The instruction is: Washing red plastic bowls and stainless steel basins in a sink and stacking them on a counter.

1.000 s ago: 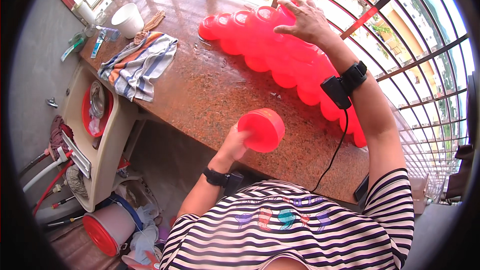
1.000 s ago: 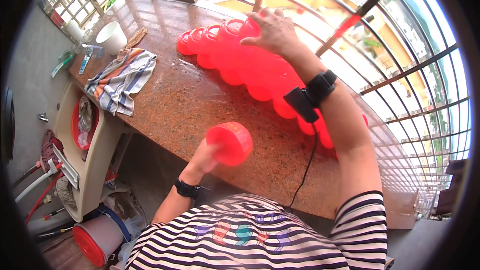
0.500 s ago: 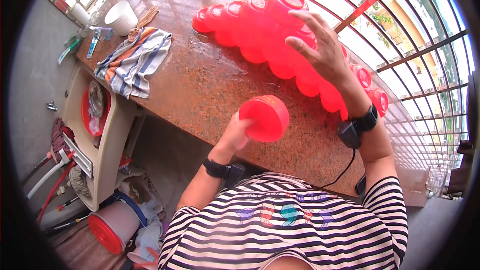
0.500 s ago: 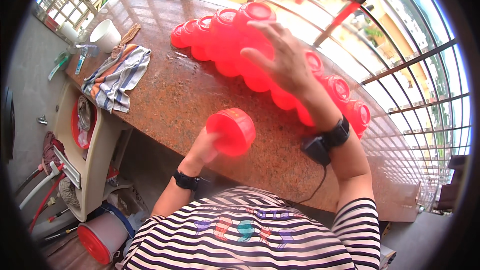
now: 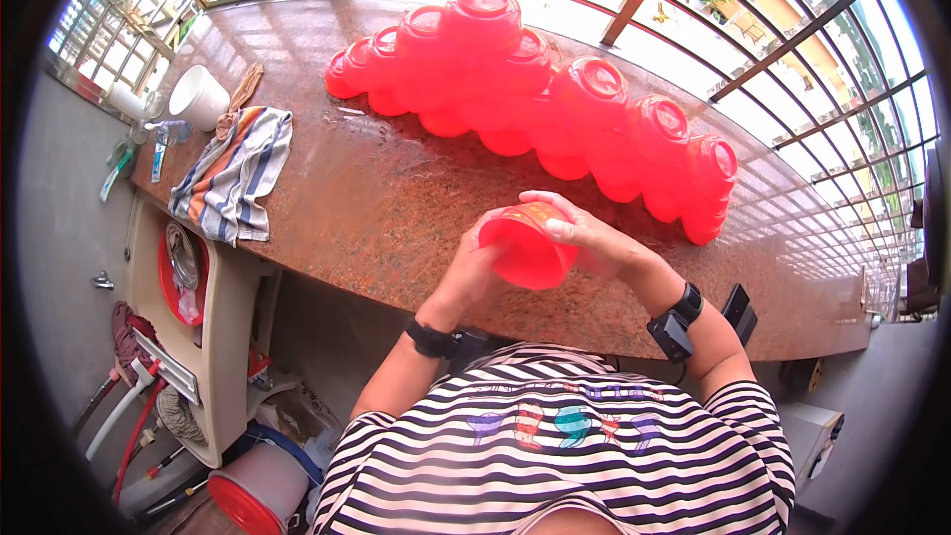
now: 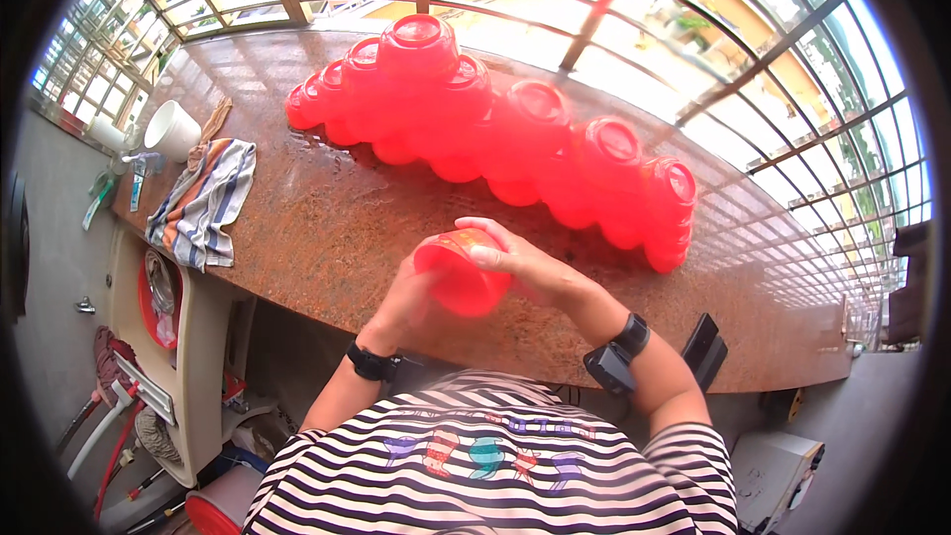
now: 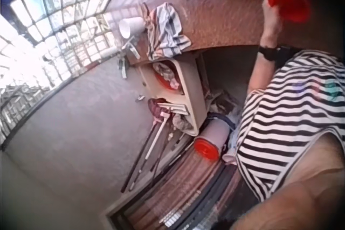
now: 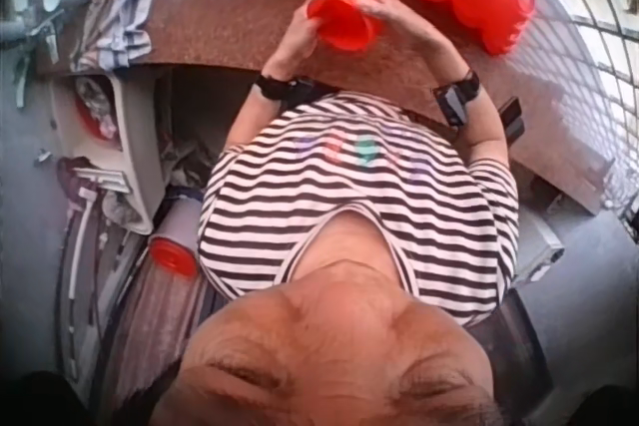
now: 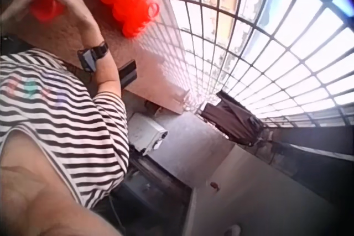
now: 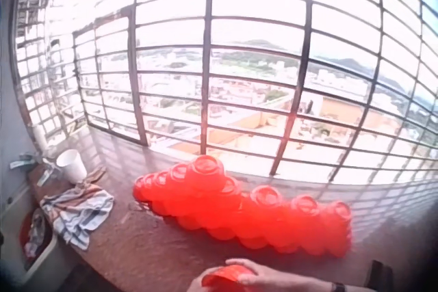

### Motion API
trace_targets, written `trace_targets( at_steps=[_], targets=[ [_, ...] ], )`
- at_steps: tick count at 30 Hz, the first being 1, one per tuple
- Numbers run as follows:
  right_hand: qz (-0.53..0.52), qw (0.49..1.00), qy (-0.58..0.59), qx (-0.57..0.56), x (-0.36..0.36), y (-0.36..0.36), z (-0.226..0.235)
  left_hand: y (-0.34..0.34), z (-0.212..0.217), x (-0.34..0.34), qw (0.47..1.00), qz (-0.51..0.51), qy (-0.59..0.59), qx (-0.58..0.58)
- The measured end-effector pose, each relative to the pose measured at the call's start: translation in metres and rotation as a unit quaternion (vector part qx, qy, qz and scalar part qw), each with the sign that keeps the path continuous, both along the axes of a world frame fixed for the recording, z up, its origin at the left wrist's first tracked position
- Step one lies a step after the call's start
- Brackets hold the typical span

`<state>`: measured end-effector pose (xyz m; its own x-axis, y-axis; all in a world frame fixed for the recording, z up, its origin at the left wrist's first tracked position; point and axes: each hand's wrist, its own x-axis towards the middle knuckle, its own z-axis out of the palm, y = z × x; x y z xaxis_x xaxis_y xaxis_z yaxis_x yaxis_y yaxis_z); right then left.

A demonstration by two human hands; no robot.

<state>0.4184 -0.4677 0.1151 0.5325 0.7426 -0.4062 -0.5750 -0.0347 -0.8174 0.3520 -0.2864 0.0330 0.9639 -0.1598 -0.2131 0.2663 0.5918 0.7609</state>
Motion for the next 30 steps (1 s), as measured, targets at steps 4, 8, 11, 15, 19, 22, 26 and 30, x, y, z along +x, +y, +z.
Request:
trace_targets(
  at_steps=[4, 8, 11, 15, 19, 22, 26, 30],
  targets=[
    [-0.065, 0.980, -0.171, -0.074, 0.012, -0.022, 0.037, -0.005, 0.015, 0.005, 0.997, 0.005, 0.057, -0.050],
    [-0.109, 0.867, -0.456, -0.169, 0.043, -0.021, 0.100, 0.006, -0.023, 0.002, 0.999, 0.019, 0.037, -0.022],
    [-0.089, 0.654, -0.681, -0.316, 0.094, -0.020, 0.111, 0.003, -0.025, 0.001, 0.999, 0.038, 0.022, -0.021],
    [-0.054, 0.586, -0.718, -0.371, 0.146, -0.011, 0.097, 0.000, -0.023, -0.001, 0.997, 0.055, 0.034, -0.035],
    [-0.013, 0.543, -0.734, -0.408, 0.162, 0.001, 0.079, 0.010, -0.024, -0.007, 0.997, 0.062, 0.043, -0.026],
    [-0.001, 0.532, -0.736, -0.418, 0.165, 0.007, 0.074, 0.014, -0.029, -0.008, 0.996, 0.071, 0.037, -0.026],
    [0.016, 0.532, -0.723, -0.440, 0.168, 0.010, 0.073, 0.015, -0.026, -0.009, 0.997, 0.063, 0.040, -0.027],
    [0.037, 0.528, -0.725, -0.440, 0.170, 0.010, 0.073, 0.009, -0.025, -0.007, 0.997, 0.047, 0.044, -0.049]
  ],
)
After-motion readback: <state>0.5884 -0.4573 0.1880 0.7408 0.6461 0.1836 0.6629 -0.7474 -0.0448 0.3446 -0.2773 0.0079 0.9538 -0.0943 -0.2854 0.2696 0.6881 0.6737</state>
